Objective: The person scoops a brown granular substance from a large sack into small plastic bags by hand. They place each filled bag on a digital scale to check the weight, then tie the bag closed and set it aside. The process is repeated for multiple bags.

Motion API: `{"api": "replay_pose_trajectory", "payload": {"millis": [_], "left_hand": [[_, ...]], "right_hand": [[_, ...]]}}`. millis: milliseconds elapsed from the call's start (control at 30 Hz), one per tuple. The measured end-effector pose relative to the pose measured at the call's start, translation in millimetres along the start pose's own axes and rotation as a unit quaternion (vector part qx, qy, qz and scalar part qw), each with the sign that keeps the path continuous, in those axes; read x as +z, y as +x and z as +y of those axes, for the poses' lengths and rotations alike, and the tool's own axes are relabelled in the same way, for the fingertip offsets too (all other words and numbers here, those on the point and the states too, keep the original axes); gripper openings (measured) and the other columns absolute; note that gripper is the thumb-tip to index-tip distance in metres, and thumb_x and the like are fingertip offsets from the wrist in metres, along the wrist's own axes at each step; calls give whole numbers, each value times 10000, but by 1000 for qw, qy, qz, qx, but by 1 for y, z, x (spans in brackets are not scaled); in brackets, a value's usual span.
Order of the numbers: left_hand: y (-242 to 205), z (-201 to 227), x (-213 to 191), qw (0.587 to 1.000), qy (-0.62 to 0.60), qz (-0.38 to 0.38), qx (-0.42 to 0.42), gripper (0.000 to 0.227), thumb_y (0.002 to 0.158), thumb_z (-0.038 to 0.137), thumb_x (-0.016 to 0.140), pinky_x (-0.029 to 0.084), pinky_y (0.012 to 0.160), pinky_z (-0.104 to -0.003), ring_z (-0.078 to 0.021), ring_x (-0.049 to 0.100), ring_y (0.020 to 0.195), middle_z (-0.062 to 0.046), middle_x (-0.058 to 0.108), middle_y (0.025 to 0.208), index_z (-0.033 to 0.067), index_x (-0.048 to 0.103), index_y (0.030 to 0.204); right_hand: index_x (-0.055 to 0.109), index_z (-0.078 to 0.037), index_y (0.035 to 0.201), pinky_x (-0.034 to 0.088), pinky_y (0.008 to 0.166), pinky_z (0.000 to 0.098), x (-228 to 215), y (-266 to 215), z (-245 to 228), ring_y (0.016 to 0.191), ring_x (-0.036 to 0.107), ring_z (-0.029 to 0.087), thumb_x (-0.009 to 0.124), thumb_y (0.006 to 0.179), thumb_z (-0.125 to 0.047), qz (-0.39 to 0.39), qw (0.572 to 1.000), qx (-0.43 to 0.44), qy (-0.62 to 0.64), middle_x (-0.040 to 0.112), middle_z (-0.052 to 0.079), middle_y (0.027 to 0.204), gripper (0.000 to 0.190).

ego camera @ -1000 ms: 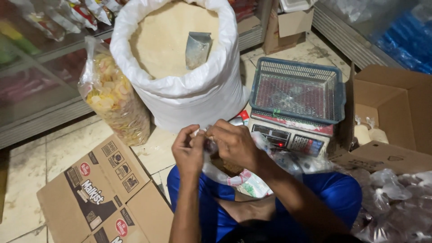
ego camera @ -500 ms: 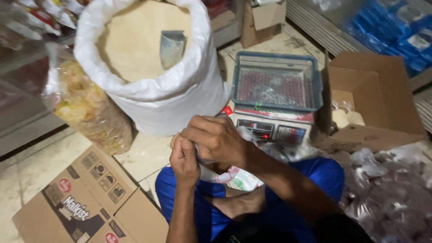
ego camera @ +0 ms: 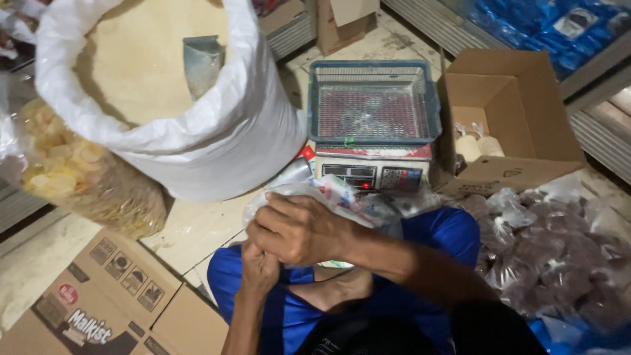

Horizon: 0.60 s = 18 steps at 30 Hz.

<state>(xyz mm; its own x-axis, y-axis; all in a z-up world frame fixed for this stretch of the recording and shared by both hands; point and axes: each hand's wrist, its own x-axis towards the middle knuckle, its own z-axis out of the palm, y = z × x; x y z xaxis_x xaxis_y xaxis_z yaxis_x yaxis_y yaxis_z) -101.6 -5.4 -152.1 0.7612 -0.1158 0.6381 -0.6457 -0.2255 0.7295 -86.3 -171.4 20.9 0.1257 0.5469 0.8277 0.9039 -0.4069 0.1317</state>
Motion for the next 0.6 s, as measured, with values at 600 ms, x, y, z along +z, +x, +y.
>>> {"api": "replay_pose_trajectory", "payload": {"millis": [600], "left_hand": [[-2,-2,77,817,-370,135,-421,354,978,402,612,583,894,-349,-201,694,973,-77,705,1062,107,684,1159]], "right_hand": [[615,-217,1345,531,715,368,10,-196,-36,917,701,252,646,957,-81,-42,868,484,103,640,49,1123,413]]}}
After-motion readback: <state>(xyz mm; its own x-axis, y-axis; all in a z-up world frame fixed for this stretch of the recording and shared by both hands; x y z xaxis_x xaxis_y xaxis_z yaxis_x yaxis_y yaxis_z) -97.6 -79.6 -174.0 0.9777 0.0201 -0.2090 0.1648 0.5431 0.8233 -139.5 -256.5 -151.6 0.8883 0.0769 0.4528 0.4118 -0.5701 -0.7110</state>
